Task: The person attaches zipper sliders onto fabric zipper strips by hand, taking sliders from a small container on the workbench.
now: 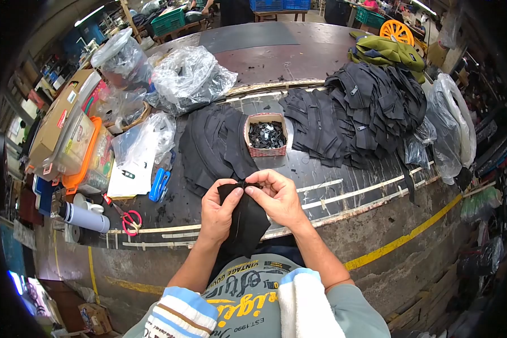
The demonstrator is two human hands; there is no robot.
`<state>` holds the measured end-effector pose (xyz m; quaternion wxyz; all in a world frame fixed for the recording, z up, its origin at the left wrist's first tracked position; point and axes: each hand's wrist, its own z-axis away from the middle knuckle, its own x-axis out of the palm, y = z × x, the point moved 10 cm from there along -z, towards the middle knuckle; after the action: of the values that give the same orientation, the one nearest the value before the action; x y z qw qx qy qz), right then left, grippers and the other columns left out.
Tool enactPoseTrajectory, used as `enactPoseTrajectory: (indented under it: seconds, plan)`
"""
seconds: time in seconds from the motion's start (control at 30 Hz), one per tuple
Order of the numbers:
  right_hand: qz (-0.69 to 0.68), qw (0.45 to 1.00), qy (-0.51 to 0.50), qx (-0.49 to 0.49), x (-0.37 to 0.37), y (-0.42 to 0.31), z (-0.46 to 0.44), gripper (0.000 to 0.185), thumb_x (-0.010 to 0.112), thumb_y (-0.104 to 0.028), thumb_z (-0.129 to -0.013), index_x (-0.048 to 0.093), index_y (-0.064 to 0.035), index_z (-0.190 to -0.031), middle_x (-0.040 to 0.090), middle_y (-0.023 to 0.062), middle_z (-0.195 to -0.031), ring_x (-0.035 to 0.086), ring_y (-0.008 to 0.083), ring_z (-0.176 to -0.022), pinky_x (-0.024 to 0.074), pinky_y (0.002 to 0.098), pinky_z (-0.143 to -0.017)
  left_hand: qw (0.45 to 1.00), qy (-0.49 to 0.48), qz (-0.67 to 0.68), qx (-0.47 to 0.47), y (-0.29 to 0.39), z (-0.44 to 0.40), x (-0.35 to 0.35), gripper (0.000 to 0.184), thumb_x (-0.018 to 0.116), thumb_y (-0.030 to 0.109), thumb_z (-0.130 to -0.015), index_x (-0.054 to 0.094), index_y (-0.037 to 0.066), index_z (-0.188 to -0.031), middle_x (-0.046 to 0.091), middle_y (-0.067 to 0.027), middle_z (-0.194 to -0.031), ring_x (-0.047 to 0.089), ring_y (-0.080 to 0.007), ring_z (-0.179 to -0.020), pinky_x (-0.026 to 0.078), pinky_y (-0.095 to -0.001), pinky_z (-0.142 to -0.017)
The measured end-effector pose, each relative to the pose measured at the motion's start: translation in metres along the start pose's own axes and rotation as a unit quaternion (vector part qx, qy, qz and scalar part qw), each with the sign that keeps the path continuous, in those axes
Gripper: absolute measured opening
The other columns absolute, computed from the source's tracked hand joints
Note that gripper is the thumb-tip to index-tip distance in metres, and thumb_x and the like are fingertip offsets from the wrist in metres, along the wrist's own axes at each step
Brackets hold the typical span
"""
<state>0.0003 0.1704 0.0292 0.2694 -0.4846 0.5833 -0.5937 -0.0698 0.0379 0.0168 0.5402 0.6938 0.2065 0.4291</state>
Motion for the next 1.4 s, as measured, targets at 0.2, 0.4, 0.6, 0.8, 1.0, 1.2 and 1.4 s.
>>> enactPoseTrajectory:
  seconds: [0.2, 0.4, 0.6, 0.8, 1.0, 1.2, 1.4]
  plan:
    - [-0.001, 1.000, 0.005, 0.009, 0.000, -0.002, 0.002, 0.017, 0.065, 0.008, -0.094, 0.070, 0.0029, -0.110, 0.072, 0.0059, -0.100, 0.060, 0.0056, -0.082, 0.0478, 0.0163, -0.075, 0.987, -0.034, 0.113, -0.107, -0.012, 0.000, 0.008, 0.011, 0.065, 0.007, -0.098, 0.068, 0.004, -0.108, 0.068, -0.0010, -0.094, 0.057, -0.0063, -0.081, 0.046, -0.0188, -0.075]
    - [-0.020, 0.999, -0.025, 0.025, 0.008, -0.002, 0.006, 0.018, 0.064, 0.008, -0.094, 0.070, 0.0033, -0.110, 0.071, 0.0056, -0.098, 0.060, 0.0058, -0.082, 0.0473, 0.0163, -0.076, 0.963, -0.066, 0.147, -0.217, -0.028, 0.000, 0.004, 0.011, 0.062, 0.008, -0.095, 0.069, 0.004, -0.103, 0.067, -0.0001, -0.093, 0.056, -0.0058, -0.080, 0.043, -0.0171, -0.076]
    - [-0.008, 0.998, -0.050, 0.030, 0.011, -0.002, 0.007, 0.018, 0.064, 0.008, -0.094, 0.071, 0.0031, -0.110, 0.071, 0.0046, -0.097, 0.059, 0.0056, -0.081, 0.0458, 0.0154, -0.074, 0.963, -0.107, 0.138, -0.204, -0.033, -0.002, 0.001, 0.011, 0.061, 0.007, -0.094, 0.069, 0.004, -0.101, 0.067, -0.0006, -0.093, 0.057, -0.0060, -0.081, 0.042, -0.0167, -0.075]
    - [0.033, 0.997, -0.075, 0.013, 0.013, -0.012, 0.006, 0.018, 0.064, 0.008, -0.093, 0.073, 0.0025, -0.108, 0.070, 0.0029, -0.096, 0.054, 0.0039, -0.075, 0.0415, 0.0147, -0.067, 0.976, -0.103, 0.103, -0.164, -0.029, -0.003, -0.001, 0.010, 0.062, 0.005, -0.093, 0.069, 0.004, -0.100, 0.068, -0.0013, -0.095, 0.057, -0.0055, -0.083, 0.043, -0.0167, -0.076]
    - [0.105, 0.991, -0.079, -0.010, 0.011, -0.025, 0.006, 0.017, 0.064, 0.007, -0.093, 0.073, 0.0021, -0.106, 0.068, 0.0009, -0.092, 0.049, 0.0022, -0.071, 0.0375, 0.0147, -0.063, 0.987, -0.075, 0.039, -0.133, -0.005, 0.002, 0.002, 0.005, 0.067, 0.005, -0.094, 0.069, 0.003, -0.098, 0.068, -0.0010, -0.094, 0.056, -0.0049, -0.082, 0.043, -0.0167, -0.075]
    - [0.103, 0.994, -0.042, 0.001, 0.005, -0.024, 0.006, 0.017, 0.063, 0.007, -0.094, 0.073, 0.0019, -0.107, 0.065, -0.0011, -0.087, 0.046, 0.0017, -0.068, 0.0361, 0.0143, -0.062, 0.988, -0.058, 0.022, -0.139, -0.010, 0.007, 0.000, 0.004, 0.071, 0.006, -0.094, 0.069, 0.003, -0.092, 0.066, 0.0007, -0.083, 0.053, -0.0048, -0.071, 0.043, -0.0168, -0.066]
    - [0.074, 0.997, -0.029, 0.006, 0.005, -0.013, 0.009, 0.017, 0.063, 0.006, -0.095, 0.073, 0.0018, -0.109, 0.065, -0.0018, -0.086, 0.046, 0.0016, -0.068, 0.0355, 0.0146, -0.062, 0.994, -0.034, 0.033, -0.100, -0.010, 0.006, -0.002, 0.010, 0.072, 0.005, -0.092, 0.068, 0.004, -0.084, 0.062, 0.0030, -0.072, 0.047, -0.0043, -0.062, 0.039, -0.0173, -0.058]
